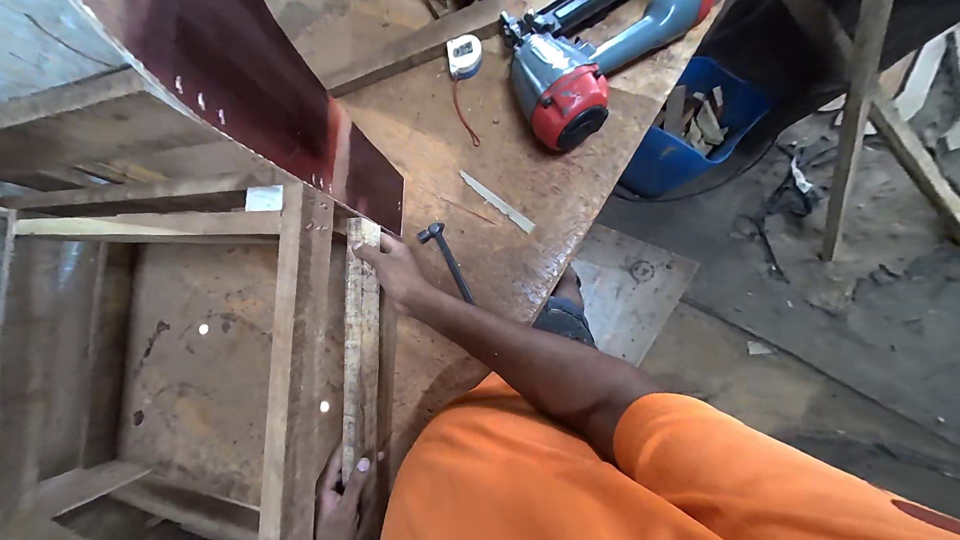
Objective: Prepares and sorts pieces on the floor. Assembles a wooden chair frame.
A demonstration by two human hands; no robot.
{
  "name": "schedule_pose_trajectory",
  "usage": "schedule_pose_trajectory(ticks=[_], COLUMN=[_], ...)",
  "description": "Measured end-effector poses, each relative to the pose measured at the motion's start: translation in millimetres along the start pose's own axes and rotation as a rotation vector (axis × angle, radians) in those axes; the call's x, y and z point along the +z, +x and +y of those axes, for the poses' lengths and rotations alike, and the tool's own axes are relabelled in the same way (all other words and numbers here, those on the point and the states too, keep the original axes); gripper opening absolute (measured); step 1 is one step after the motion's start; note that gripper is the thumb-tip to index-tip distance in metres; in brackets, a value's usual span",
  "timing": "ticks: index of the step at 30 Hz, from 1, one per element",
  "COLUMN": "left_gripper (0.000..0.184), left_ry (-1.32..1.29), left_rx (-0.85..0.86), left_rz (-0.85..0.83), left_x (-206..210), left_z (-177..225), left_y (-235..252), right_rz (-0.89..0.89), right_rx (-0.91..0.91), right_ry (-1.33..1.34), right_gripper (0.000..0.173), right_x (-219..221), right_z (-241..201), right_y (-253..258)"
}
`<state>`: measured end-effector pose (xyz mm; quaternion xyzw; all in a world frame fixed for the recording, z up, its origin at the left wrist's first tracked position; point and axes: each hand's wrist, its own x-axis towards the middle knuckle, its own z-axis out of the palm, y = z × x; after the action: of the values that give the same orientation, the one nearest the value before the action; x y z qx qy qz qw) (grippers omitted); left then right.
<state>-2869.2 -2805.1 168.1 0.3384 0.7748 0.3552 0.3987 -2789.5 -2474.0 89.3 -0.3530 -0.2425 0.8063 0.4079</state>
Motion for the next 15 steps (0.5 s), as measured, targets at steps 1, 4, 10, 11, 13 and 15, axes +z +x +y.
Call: schedule_pose_trajectory(ticks=[1, 4, 10, 11, 13, 15], left_gripper=[0.05, 0.054, 0.064, 0.065, 0.066, 0.069], left_ry=[0.028, 0.141, 0.242, 0.26, 0.315, 0.366], left_rx=[0.004, 0.029, -0.001, -0.004, 0.003, -0.011], left_rz=[-0.005, 0.002, 0.005, 0.01, 0.001, 0.004], left_x=[-0.4, 1.5, 3.9, 3.6, -0.1, -0.4], left_z=[0.7, 5.9, 15.8, 15.1, 11.0, 11.0], left_y=[0.2, 0.7, -1.3, -1.3, 0.5, -0.3], right_rz=[-0.016, -0.035, -0.054, -0.051, -0.039, -0.031], right_rx=[-0.005, -0.004, -0.011, -0.011, -0.007, 0.009], right_ry=[0.008, 0.018, 0.028, 0.021, 0.007, -0.025], right_gripper=[0.035, 0.035, 0.036, 0.038, 0.04, 0.043], right_x=[-1.7, -3.8, -3.6, -3.5, -1.9, -1.2], right_z=[0.8, 0.6, 1.5, 2.4, 1.4, -2.1], right_y=[1.3, 4.5, 7.1, 7.8, 8.8, 7.3])
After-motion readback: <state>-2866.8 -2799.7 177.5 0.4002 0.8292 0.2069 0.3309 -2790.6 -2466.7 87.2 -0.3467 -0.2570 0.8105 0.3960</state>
